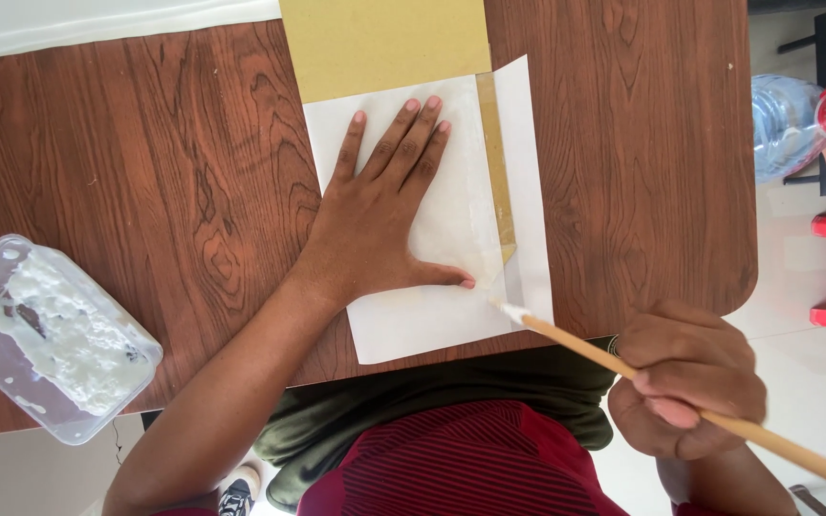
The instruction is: Manually assembling a paper bag by folding paper around a template and applying glue with a stick.
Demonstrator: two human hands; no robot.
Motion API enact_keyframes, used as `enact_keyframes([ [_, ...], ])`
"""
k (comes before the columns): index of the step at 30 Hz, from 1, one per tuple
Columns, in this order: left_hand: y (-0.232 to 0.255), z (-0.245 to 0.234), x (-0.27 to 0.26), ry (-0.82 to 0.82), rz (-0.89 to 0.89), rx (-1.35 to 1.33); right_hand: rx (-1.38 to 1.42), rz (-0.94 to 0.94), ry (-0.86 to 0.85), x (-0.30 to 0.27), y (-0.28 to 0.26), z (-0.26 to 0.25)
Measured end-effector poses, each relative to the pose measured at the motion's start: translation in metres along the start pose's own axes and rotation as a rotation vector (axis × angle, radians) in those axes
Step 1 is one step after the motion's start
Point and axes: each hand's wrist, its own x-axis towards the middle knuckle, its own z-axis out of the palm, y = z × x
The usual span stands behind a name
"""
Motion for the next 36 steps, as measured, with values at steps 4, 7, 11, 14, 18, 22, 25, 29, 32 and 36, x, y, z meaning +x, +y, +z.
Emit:
enact_keyframes([
  [4, 0.001, -0.001, 0.000, 0.005, 0.000, 0.013, -0.052, -0.050, 0.013, -0.003, 0.007, 0.009],
  [7, 0.001, -0.002, 0.000, -0.008, -0.011, 0.009, -0.051, -0.064, -0.080, 0.003, 0.001, 0.012],
  [11, 0.002, -0.003, 0.000, -0.014, -0.013, -0.004, 0.006, 0.003, -0.095, 0.007, -0.002, 0.009],
  [14, 0.003, -0.005, 0.001, -0.022, -0.003, 0.009, 0.145, 0.028, -0.076, 0.008, 0.006, 0.008],
  [18, 0.002, -0.006, 0.001, -0.016, -0.006, 0.019, 0.226, 0.067, 0.118, 0.000, 0.027, 0.007],
  [22, 0.003, -0.007, 0.000, -0.015, -0.008, 0.016, 0.108, 0.184, 0.120, 0.014, 0.027, 0.020],
  [25, 0.002, -0.003, 0.000, -0.002, -0.003, 0.032, -0.155, 0.122, 0.081, 0.018, 0.031, 0.017],
  [29, 0.003, -0.006, 0.002, -0.003, -0.001, 0.003, -0.084, 0.217, 0.152, 0.012, 0.018, 0.016],
  [32, 0.003, -0.006, 0.001, -0.025, -0.014, 0.012, -0.077, 0.222, 0.266, -0.007, 0.016, -0.001],
  [36, 0.002, -0.005, 0.001, -0.017, -0.007, 0.015, -0.002, -0.039, 0.113, -0.006, 0.021, -0.002],
])
